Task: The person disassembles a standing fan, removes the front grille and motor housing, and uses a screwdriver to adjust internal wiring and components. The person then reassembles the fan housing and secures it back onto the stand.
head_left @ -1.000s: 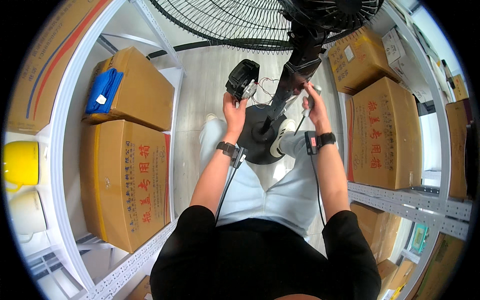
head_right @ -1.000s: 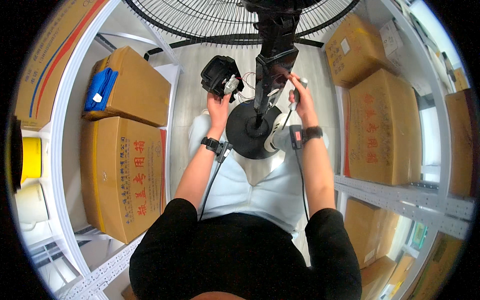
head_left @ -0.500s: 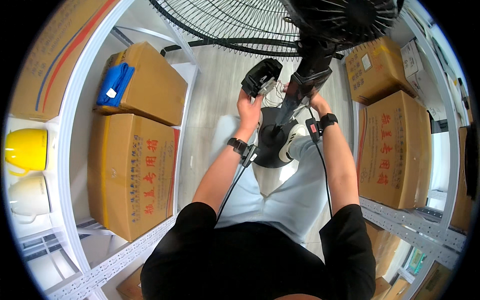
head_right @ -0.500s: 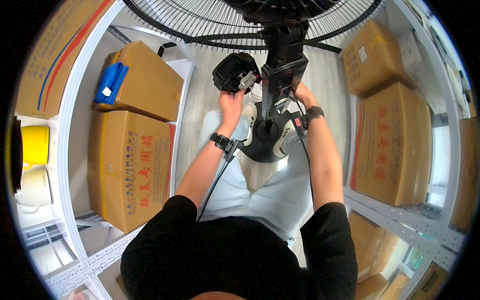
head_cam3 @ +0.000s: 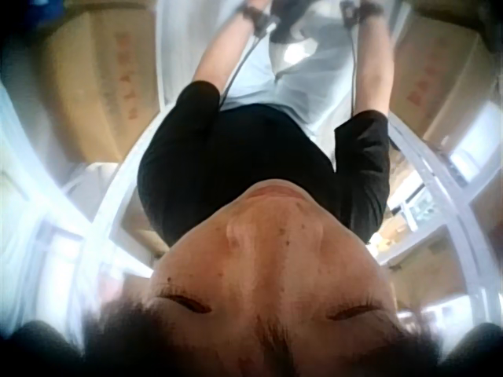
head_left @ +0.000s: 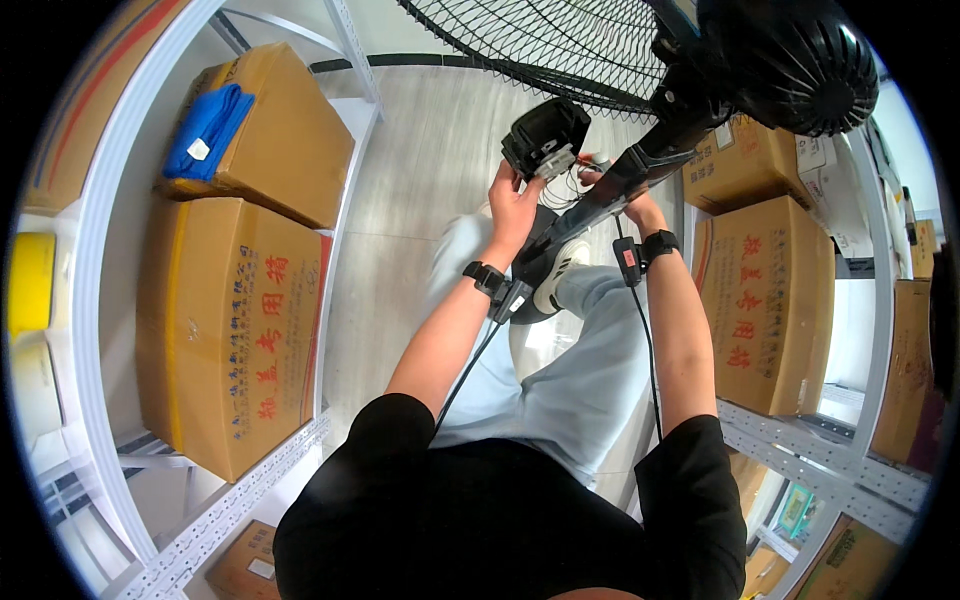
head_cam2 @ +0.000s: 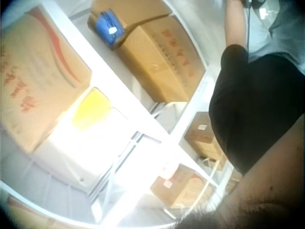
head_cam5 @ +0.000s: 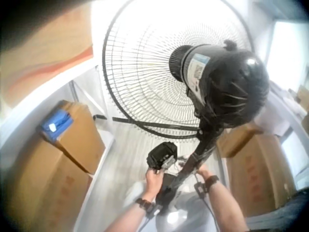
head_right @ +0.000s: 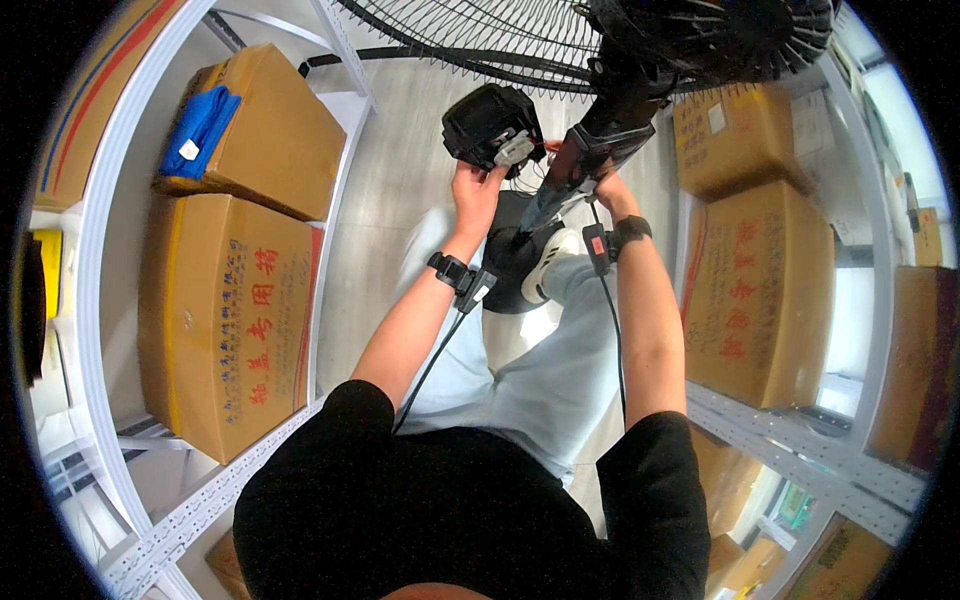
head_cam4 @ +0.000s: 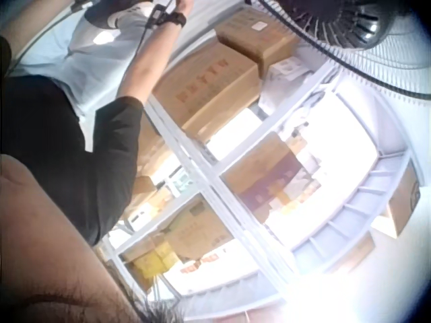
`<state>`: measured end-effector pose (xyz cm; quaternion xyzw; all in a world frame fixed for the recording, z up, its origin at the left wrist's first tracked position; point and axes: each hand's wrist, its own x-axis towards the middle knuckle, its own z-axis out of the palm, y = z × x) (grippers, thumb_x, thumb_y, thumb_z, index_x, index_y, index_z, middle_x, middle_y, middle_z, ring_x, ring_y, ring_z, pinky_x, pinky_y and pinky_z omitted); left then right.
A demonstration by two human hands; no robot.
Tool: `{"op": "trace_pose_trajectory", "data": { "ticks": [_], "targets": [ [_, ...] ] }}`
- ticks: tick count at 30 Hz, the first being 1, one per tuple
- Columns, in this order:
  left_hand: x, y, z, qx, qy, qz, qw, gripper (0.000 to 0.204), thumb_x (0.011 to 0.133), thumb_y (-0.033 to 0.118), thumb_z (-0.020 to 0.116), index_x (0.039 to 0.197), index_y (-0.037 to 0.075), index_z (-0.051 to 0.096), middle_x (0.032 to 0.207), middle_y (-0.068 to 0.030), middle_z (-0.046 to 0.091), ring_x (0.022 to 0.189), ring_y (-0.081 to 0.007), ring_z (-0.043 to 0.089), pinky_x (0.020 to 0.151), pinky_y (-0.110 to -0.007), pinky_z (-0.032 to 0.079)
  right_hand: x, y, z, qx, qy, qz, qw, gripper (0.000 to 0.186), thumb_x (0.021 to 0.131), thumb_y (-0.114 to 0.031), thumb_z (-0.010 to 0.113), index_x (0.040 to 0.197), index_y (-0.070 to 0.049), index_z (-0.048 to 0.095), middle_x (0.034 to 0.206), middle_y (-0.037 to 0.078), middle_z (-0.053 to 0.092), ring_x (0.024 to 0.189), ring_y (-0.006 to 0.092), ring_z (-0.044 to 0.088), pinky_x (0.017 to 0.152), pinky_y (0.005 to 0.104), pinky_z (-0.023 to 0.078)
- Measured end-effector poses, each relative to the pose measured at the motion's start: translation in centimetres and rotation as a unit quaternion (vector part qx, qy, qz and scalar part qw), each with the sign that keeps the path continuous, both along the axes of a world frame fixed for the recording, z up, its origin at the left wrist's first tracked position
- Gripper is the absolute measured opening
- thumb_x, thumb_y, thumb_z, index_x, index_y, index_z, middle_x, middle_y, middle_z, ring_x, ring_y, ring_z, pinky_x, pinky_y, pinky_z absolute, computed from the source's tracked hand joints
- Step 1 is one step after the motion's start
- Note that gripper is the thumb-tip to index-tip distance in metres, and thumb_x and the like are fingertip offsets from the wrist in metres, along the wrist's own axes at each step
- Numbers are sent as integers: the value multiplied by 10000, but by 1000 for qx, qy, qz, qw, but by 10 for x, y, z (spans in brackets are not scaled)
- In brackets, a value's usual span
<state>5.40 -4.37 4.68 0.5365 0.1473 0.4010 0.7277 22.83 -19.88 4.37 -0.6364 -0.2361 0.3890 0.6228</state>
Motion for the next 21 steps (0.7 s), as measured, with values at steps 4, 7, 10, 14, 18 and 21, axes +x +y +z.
{"op": "trace_pose_trajectory", "data": {
  "ticks": [4,7,10,14,18,21],
  "targets": [
    [5,-6,5,-14,-12,8,1000,330,846,-58,655,1160,-14,563,1014,-70,644,931,-131,600,850,-283,493,9,-12,-5,0,23,-10,1000,366,821,-223,750,1139,-57,676,975,5,681,881,101,614,786,262,499],
    [8,1,-5,18,14,46,999,319,831,-51,668,1131,-8,570,952,-59,624,835,-125,564,764,-272,483,10,-11,1,19,64,-5,998,305,820,-230,743,1048,-37,681,940,10,684,845,107,618,760,262,502],
    [4,9,-12,27,24,59,998,305,815,-48,679,1097,-3,571,899,-54,596,784,-134,539,723,-276,475,1,-1,6,8,49,-5,999,280,831,-226,736,1039,-44,688,945,15,686,841,132,637,747,279,510],
    [6,2,-12,28,8,53,998,288,806,-41,685,1064,-1,565,862,-50,569,754,-148,518,707,-288,469,1,-1,14,17,-22,-29,999,351,862,-242,721,1159,-65,660,1025,19,687,927,150,652,763,292,503],
    [1,7,-21,38,22,64,997,294,805,-33,688,1071,4,570,858,-54,563,751,-157,515,708,-294,467,-30,37,63,-65,-3,-93,994,404,899,-269,717,1244,-76,637,1113,24,678,1001,153,651,802,297,490],
    [3,1,-18,38,22,51,998,306,807,-32,687,1089,3,575,877,-59,566,767,-157,516,722,-292,466,-16,33,50,-109,-34,-25,993,359,873,-258,761,1156,-51,687,1047,18,697,968,128,654,814,277,480]
  ]
}}
